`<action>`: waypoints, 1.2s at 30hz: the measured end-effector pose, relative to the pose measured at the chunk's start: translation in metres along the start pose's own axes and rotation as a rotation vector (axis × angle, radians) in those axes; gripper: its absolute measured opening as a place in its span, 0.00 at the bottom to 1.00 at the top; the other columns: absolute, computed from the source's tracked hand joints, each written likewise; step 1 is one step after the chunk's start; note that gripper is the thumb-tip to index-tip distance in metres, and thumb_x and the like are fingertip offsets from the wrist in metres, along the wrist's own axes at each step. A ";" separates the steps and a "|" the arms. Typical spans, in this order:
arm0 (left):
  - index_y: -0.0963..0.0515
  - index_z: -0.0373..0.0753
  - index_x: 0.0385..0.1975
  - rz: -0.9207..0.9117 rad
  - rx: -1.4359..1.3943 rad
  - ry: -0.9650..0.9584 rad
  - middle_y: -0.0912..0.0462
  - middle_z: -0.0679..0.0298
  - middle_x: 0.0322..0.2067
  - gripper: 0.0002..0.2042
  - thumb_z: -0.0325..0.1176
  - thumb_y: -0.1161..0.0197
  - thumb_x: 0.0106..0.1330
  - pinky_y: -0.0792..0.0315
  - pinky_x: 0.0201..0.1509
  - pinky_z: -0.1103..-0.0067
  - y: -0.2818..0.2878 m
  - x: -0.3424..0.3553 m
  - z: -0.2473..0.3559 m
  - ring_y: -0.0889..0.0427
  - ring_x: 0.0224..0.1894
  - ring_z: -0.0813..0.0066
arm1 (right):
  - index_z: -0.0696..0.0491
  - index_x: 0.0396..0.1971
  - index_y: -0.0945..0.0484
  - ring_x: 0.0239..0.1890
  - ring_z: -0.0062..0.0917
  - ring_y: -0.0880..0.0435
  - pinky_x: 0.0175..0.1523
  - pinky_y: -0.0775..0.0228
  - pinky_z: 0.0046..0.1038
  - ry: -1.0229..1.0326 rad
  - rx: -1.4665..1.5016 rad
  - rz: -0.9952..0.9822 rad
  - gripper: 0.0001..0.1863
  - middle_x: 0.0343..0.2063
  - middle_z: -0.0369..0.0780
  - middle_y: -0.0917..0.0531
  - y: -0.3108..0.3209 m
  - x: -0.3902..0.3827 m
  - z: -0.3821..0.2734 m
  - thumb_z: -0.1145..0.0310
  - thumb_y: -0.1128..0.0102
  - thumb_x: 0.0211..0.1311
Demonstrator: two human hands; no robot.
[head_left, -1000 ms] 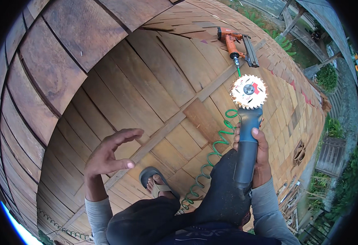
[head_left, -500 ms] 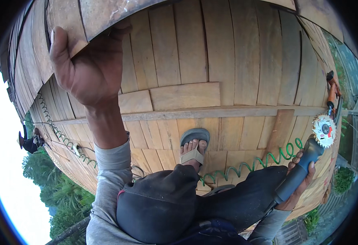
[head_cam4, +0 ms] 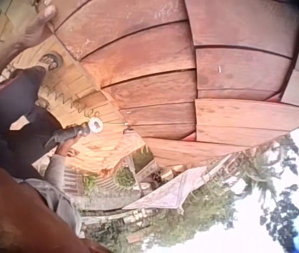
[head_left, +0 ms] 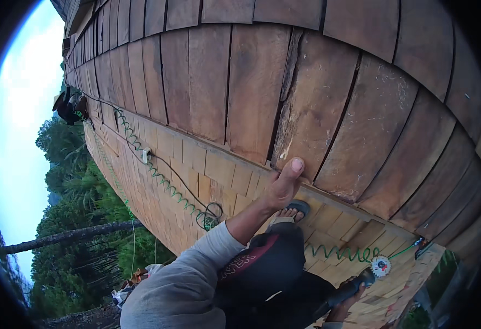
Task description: The person places wooden shingles onto a roof, aligns them with a guideline, and secures them using a pneumatic nail gun.
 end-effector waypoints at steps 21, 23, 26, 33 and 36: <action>0.13 0.36 0.40 -0.006 1.514 0.943 0.12 0.45 0.40 0.24 0.55 0.36 0.67 0.22 0.52 0.60 0.200 -0.339 0.136 0.13 0.46 0.48 | 0.56 0.55 0.29 0.34 0.26 0.16 0.42 0.21 0.30 0.030 -0.770 0.059 0.24 0.36 0.38 0.20 -0.178 -0.298 -0.148 0.73 0.32 0.61; 0.14 0.35 0.45 -0.166 1.673 0.884 0.11 0.48 0.40 0.25 0.55 0.36 0.69 0.22 0.52 0.62 0.218 -0.399 0.168 0.13 0.46 0.51 | 0.56 0.55 0.29 0.34 0.25 0.17 0.41 0.22 0.29 -0.020 -0.803 0.075 0.23 0.36 0.37 0.20 -0.158 -0.298 -0.152 0.73 0.32 0.61; 0.17 0.30 0.49 -0.515 1.716 0.940 0.12 0.44 0.42 0.27 0.53 0.36 0.68 0.22 0.55 0.61 0.206 -0.537 0.169 0.13 0.48 0.49 | 0.57 0.51 0.26 0.34 0.22 0.20 0.39 0.25 0.29 -0.124 -0.922 0.151 0.20 0.35 0.36 0.20 -0.068 -0.306 -0.153 0.72 0.31 0.60; 0.18 0.27 0.49 0.095 1.005 1.347 0.12 0.43 0.42 0.29 0.52 0.32 0.63 0.21 0.53 0.62 0.125 -0.676 0.192 0.12 0.46 0.50 | 0.59 0.40 0.16 0.39 0.30 0.14 0.44 0.23 0.33 -0.288 -1.437 0.191 0.13 0.38 0.43 0.14 0.060 -0.409 -0.133 0.69 0.29 0.56; 0.18 0.27 0.49 0.281 0.976 1.306 0.12 0.43 0.42 0.29 0.51 0.31 0.63 0.21 0.52 0.63 0.119 -0.672 0.208 0.12 0.46 0.50 | 0.59 0.40 0.16 0.40 0.32 0.14 0.45 0.23 0.34 -0.411 -1.585 0.090 0.14 0.39 0.44 0.14 0.062 -0.451 -0.086 0.67 0.30 0.57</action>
Point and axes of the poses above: each hand's wrist, its own x-axis towards the middle knuckle, its own y-axis out of the back of the hand, z = x × y, the point moved 7 cm from there along x, towards the middle knuckle
